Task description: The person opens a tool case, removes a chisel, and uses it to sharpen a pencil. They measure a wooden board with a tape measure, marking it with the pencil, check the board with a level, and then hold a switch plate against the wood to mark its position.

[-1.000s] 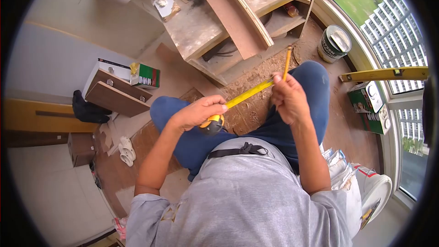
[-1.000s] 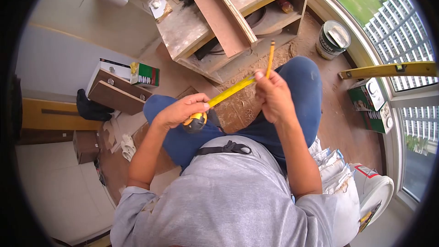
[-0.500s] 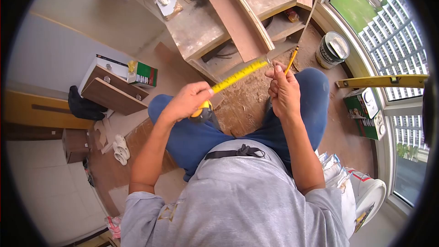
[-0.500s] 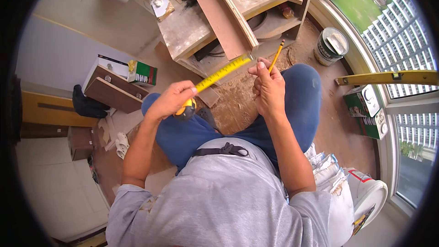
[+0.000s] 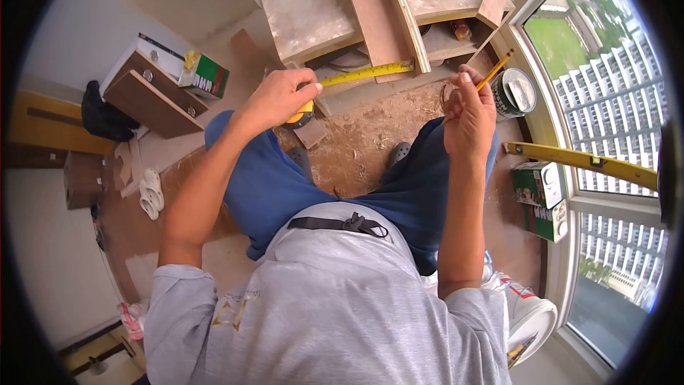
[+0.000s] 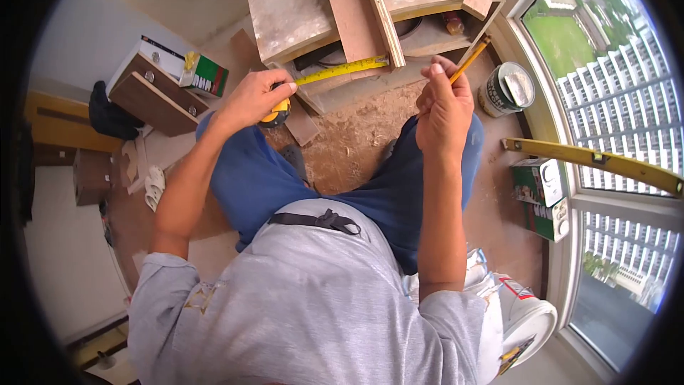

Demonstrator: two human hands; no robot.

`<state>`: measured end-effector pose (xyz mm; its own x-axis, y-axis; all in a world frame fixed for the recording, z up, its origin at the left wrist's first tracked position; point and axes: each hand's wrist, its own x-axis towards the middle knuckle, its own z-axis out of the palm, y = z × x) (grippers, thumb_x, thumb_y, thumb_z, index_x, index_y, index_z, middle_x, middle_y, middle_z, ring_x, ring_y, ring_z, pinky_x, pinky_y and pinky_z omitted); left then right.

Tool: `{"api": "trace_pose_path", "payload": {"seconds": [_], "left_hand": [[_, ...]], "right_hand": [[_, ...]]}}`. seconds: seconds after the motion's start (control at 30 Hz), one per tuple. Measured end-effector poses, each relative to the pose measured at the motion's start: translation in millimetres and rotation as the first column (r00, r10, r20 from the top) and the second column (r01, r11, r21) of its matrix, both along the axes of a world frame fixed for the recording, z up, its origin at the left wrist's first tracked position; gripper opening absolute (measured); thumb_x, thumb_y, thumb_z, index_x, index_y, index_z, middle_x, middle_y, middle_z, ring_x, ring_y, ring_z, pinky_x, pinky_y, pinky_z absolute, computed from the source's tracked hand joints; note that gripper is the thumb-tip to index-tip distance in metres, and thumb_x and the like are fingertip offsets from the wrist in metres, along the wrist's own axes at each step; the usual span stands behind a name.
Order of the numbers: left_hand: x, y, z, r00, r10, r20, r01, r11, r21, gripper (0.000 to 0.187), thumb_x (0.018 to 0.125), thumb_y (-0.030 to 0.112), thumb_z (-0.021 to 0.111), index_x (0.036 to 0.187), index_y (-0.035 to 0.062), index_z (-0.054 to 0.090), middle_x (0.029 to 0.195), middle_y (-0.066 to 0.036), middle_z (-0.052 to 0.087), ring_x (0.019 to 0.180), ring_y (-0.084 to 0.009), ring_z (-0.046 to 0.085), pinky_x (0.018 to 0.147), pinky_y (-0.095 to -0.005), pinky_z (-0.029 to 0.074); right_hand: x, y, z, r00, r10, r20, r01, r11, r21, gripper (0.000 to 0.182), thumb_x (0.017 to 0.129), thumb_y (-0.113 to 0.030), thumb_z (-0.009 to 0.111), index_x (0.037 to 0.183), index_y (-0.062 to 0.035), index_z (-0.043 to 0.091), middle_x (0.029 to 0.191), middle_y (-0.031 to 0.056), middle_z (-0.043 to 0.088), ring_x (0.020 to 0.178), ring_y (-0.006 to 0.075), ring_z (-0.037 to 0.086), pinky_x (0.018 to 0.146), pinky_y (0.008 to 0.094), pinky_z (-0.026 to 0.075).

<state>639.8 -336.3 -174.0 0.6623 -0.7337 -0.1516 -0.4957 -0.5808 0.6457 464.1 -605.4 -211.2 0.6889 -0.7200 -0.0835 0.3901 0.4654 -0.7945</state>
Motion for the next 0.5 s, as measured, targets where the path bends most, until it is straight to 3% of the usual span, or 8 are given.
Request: {"api": "trace_pose_path", "payload": {"seconds": [0.07, 0.13, 0.2, 0.23, 0.27, 0.37, 0.43, 0.5], "left_hand": [[-4.0, -0.5, -5.3, 0.999, 0.003, 0.045, -0.001, 0.999, -0.041, 0.029, 0.098, 0.026, 0.062, 0.096, -0.0028, 0.066, 0.072, -0.012, 0.059, 0.067, -0.0148, 0.055, 0.064, -0.0346, 0.046], [-9.2, 1.2, -10.8, 0.975, -0.033, 0.218, 0.046, 0.997, -0.056, 0.03, 0.097, 0.03, 0.059, 0.095, 0.001, 0.066, 0.081, -0.018, 0.063, 0.075, -0.032, 0.063, 0.07, -0.0426, 0.049], [-16.6, 3.3, -14.9, 0.957, -0.03, 0.287, 0.046, 0.998, -0.047, 0.029, 0.098, 0.03, 0.059, 0.095, 0.0021, 0.065, 0.085, -0.017, 0.062, 0.08, -0.0345, 0.062, 0.073, -0.0444, 0.049], [-19.8, 4.0, -16.5, 0.932, -0.048, 0.359, 0.062, 0.998, -0.027, 0.028, 0.099, 0.03, 0.058, 0.096, 0.0033, 0.065, 0.088, -0.016, 0.061, 0.084, -0.037, 0.062, 0.075, -0.0461, 0.049], [-22.1, 4.6, -19.3, 0.934, -0.038, 0.356, 0.053, 0.998, -0.031, 0.028, 0.099, 0.03, 0.058, 0.096, 0.0033, 0.065, 0.088, -0.016, 0.061, 0.084, -0.037, 0.062, 0.075, -0.0461, 0.049], [-25.9, 5.1, -25.9, 0.917, -0.023, 0.398, 0.036, 0.999, -0.026, 0.027, 0.1, 0.031, 0.058, 0.098, 0.0051, 0.065, 0.09, -0.015, 0.059, 0.085, -0.0363, 0.062, 0.075, -0.0469, 0.05], [-28.5, 4.5, -26.6, 0.898, 0.004, 0.439, 0.033, 0.997, -0.075, 0.024, 0.099, 0.026, 0.062, 0.094, 0.0025, 0.065, 0.084, -0.015, 0.055, 0.08, -0.0352, 0.06, 0.073, -0.0445, 0.048], [-28.7, 4.2, -26.4, 0.905, 0.0, 0.425, 0.036, 0.996, -0.077, 0.024, 0.099, 0.026, 0.062, 0.093, 0.0024, 0.064, 0.083, -0.015, 0.055, 0.081, -0.0355, 0.059, 0.073, -0.0444, 0.048]], "right_hand": [[1.2, -8.6, 9.1, 0.999, -0.016, 0.045, 0.019, 0.998, -0.062, 0.018, 0.098, -0.014, 0.068, 0.113, -0.0046, 0.065, 0.088, 0.0051, 0.067, 0.052, 0.003, 0.042, 0.045, 0.0198, 0.033], [0.5, -16.8, 13.5, 0.998, 0.026, 0.05, -0.021, 0.995, -0.101, 0.018, 0.101, -0.017, 0.065, 0.113, -0.0042, 0.065, 0.085, 0.0045, 0.066, 0.05, 0.0033, 0.041, 0.044, 0.0202, 0.033], [0.2, -21.0, 16.0, 0.992, 0.02, 0.125, -0.009, 0.996, -0.084, 0.021, 0.103, -0.022, 0.063, 0.114, -0.0038, 0.064, 0.083, 0.004, 0.065, 0.047, 0.0033, 0.038, 0.042, 0.0204, 0.031], [-2.2, -22.0, 17.6, 0.994, 0.046, 0.102, -0.034, 0.992, -0.121, 0.032, 0.107, -0.033, 0.056, 0.113, -0.0022, 0.064, 0.081, 0.0035, 0.063, 0.054, 0.0061, 0.044, 0.049, 0.0218, 0.038], [0.8, -18.8, 18.2, 0.994, 0.056, 0.098, -0.044, 0.991, -0.124, 0.032, 0.107, -0.033, 0.056, 0.113, -0.0022, 0.064, 0.081, 0.0035, 0.063, 0.054, 0.0061, 0.044, 0.049, 0.0218, 0.038], [7.6, -12.7, 11.1, 0.985, -0.056, 0.161, 0.072, 0.993, -0.092, 0.044, 0.109, -0.04, 0.048, 0.111, 0.0002, 0.065, 0.079, 0.0031, 0.061, 0.065, 0.0101, 0.051, 0.065, 0.0249, 0.044], [2.1, -21.9, -10.2, 0.993, 0.062, 0.099, -0.023, 0.936, -0.352, 0.052, 0.11, -0.044, 0.044, 0.105, 0.0015, 0.067, 0.08, 0.0032, 0.061, 0.077, 0.0127, 0.056, 0.08, 0.0279, 0.045], [5.9, -11.0, -10.6, 0.998, 0.024, 0.053, 0.001, 0.904, -0.427, 0.049, 0.109, -0.042, 0.046, 0.101, 0.0013, 0.068, 0.081, 0.0034, 0.063, 0.078, 0.0122, 0.057, 0.08, 0.0271, 0.045]]}}
